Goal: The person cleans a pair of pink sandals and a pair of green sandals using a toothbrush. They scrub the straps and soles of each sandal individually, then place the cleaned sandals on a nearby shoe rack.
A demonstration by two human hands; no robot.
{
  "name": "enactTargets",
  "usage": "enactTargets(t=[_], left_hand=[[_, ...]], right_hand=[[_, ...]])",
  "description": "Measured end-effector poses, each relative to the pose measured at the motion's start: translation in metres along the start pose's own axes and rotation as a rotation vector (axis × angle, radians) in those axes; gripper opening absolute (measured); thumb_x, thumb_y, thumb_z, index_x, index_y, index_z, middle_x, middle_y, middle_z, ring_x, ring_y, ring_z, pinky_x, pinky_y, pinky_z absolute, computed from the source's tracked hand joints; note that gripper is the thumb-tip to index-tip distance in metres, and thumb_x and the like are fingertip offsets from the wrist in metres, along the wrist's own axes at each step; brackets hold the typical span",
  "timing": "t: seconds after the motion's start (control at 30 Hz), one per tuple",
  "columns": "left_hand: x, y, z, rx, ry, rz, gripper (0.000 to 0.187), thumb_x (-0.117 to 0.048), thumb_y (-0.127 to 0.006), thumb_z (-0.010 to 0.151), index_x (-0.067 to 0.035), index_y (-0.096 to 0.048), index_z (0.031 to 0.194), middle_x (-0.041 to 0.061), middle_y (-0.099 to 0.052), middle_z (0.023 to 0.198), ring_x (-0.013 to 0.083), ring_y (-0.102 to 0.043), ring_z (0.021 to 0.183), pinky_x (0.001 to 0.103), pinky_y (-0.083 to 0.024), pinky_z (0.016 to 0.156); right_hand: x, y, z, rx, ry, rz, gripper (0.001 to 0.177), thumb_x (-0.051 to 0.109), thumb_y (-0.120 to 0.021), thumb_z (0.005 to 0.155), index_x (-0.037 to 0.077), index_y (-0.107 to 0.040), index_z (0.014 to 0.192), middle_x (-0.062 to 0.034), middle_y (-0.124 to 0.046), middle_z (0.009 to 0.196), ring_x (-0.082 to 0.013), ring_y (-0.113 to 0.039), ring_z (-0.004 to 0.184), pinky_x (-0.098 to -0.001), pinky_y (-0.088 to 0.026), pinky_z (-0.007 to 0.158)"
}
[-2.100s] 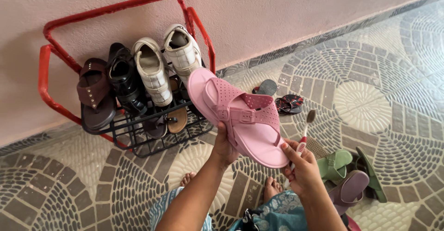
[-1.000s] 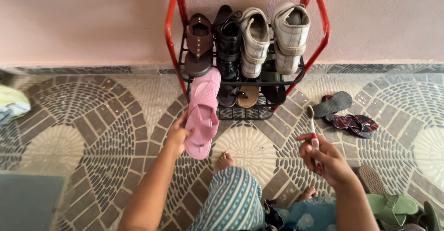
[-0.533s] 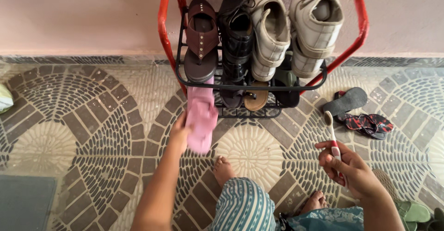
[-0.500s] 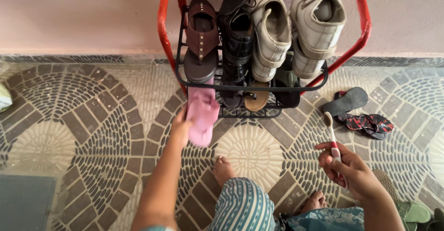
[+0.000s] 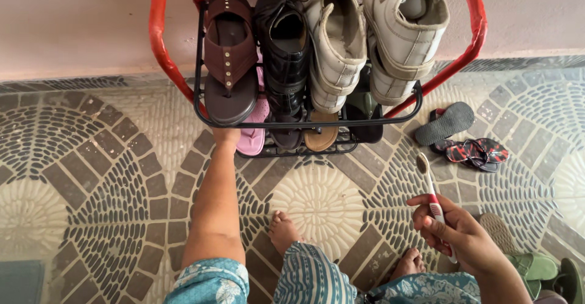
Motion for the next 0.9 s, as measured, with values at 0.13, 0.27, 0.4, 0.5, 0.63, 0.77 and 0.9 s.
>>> enactTargets(t=[0.13,0.27,0.4,0.5,0.63,0.77,0.9], left_hand=[[-0.014,0.004,-0.007,-0.176,0.050,-0.077,0.058,-0.023,-0.074,0.088,0.001,-0.055,0.137,0.026,-0.061,0.136,0.0401,-0.055,0.131,0.044,-0.043,0.109],[-0.077,0.019,-0.045,-0.318,-0.038,0.132,0.042,-0.019,-0.079,0.082,0.000,-0.064,0.117,0.024,-0.066,0.123,0.0400,-0.058,0.120,0.046,-0.046,0.106],[-0.190,0.036,-0.137,0.209,-0.075,-0.295,0.019,-0.009,-0.067,0.090,-0.004,-0.067,0.108,0.014,-0.075,0.102,0.0261,-0.074,0.097,0.036,-0.057,0.089],[-0.262,0.047,-0.235,0.970,-0.105,0.105,0.017,-0.024,-0.069,0.084,-0.019,-0.081,0.096,0.007,-0.077,0.100,0.0242,-0.072,0.095,0.039,-0.056,0.085],[-0.320,0.064,-0.371,1.536,-0.634,0.711,0.050,-0.051,-0.054,0.100,-0.007,-0.078,0.101,0.016,-0.075,0.104,0.0329,-0.071,0.101,0.055,-0.050,0.094],[-0.323,0.059,-0.447,1.624,-0.684,0.916,0.040,-0.046,-0.066,0.088,-0.012,-0.077,0.107,0.011,-0.073,0.109,0.0284,-0.068,0.108,0.059,-0.043,0.097],[-0.291,0.046,-0.465,1.761,-0.522,0.819,0.046,-0.047,-0.070,0.090,-0.010,-0.076,0.116,0.014,-0.076,0.115,0.0307,-0.071,0.111,0.055,-0.051,0.090]], right_hand=[[0.000,-0.008,0.001,-0.041,-0.048,-0.027,0.044,0.018,-0.065,0.092,0.001,-0.061,0.132,-0.0029,-0.057,0.082,-0.0073,-0.046,0.058,-0.0221,-0.033,0.041],[0.001,-0.013,-0.001,-0.049,-0.071,-0.249,0.038,0.017,-0.072,0.088,0.005,-0.069,0.124,-0.0021,-0.065,0.086,-0.0097,-0.053,0.067,-0.0255,-0.044,0.055],[-0.012,-0.046,-0.010,0.119,-0.111,-0.434,0.029,0.014,-0.071,0.089,0.008,-0.071,0.117,-0.0024,-0.079,0.096,-0.0110,-0.069,0.088,-0.0295,-0.057,0.073],[-0.011,-0.071,-0.015,0.154,0.068,-0.500,0.032,0.003,-0.057,0.089,0.007,-0.070,0.118,-0.0027,-0.080,0.102,-0.0118,-0.069,0.094,-0.0282,-0.055,0.083],[0.021,-0.076,-0.037,0.044,0.382,-0.594,0.030,-0.003,-0.056,0.095,0.004,-0.069,0.122,-0.0053,-0.081,0.100,-0.0089,-0.069,0.090,-0.0245,-0.053,0.081],[0.023,-0.063,-0.061,-0.128,0.062,-0.343,0.038,-0.001,-0.046,0.094,0.008,-0.062,0.127,-0.0061,-0.078,0.100,-0.0094,-0.044,0.043,-0.0265,-0.036,0.037],[0.022,-0.056,-0.085,-0.146,0.118,-0.204,0.042,-0.002,-0.044,0.091,0.007,-0.058,0.130,-0.0093,-0.076,0.100,-0.0077,-0.041,0.038,-0.0255,-0.028,0.032]])
Point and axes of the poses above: each hand's wrist, its own z-axis towards the middle knuckle, its own y-axis out of the back of the hand, x = y × z, the point moved 6 cm from there along z, towards the middle knuckle
